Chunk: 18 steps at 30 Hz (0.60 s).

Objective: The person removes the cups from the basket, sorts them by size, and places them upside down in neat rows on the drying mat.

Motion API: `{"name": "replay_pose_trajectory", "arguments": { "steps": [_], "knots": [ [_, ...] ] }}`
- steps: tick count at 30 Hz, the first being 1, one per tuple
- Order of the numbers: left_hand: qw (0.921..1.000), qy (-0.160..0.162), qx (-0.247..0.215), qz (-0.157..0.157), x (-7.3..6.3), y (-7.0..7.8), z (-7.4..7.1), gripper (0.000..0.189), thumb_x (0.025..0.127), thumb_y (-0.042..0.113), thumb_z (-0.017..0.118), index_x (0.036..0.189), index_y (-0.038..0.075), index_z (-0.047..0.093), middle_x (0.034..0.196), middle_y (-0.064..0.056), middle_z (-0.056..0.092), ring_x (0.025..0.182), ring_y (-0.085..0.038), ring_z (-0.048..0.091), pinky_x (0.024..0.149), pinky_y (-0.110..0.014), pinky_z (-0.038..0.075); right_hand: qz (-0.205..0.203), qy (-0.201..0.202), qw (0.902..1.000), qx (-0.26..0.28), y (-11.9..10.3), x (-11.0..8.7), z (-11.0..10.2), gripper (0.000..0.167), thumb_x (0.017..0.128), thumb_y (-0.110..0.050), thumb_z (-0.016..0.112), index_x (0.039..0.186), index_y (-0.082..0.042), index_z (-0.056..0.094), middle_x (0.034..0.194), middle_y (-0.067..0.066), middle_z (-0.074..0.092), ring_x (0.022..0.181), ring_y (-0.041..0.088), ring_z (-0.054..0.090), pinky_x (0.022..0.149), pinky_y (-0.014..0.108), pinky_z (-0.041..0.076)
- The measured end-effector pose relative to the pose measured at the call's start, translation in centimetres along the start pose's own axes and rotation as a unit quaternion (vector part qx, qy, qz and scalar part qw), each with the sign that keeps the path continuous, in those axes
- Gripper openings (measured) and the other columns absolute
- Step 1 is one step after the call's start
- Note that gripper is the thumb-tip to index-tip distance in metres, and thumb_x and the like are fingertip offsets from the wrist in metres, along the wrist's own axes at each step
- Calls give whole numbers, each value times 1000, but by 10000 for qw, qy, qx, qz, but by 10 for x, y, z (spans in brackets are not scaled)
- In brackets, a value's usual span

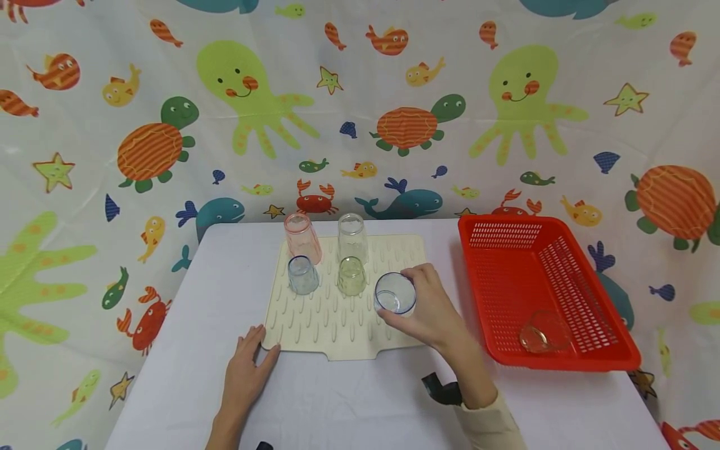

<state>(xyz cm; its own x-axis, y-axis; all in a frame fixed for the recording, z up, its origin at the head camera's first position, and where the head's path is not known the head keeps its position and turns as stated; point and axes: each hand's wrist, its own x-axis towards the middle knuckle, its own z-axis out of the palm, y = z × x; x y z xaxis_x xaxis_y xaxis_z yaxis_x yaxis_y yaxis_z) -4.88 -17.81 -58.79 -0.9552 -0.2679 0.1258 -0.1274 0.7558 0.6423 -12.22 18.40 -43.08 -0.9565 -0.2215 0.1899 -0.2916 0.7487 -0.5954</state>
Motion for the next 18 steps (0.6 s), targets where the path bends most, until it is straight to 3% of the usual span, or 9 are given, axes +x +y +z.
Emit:
{"name": "replay_pose_trajectory", "arguments": {
  "steps": [9,18],
  "knots": [
    [10000,-59,3,-69,1,1,0,63,91,31,74,141,-1,54,150,-17,52,147,-35,39,128,-50,24,-320,-317,9987,231,-22,4,15,79,66,-41,90,128,-9,54,123,4,52,109,17,56,86,37,64],
    [9991,-335,-13,-261,4,4,-6,63,92,32,72,142,-1,53,151,-17,51,148,-34,38,129,-49,21,-542,-486,9973,133,-35,6,22,75,68,-45,88,127,-11,56,123,1,52,107,14,57,88,35,64]
  ]
}}
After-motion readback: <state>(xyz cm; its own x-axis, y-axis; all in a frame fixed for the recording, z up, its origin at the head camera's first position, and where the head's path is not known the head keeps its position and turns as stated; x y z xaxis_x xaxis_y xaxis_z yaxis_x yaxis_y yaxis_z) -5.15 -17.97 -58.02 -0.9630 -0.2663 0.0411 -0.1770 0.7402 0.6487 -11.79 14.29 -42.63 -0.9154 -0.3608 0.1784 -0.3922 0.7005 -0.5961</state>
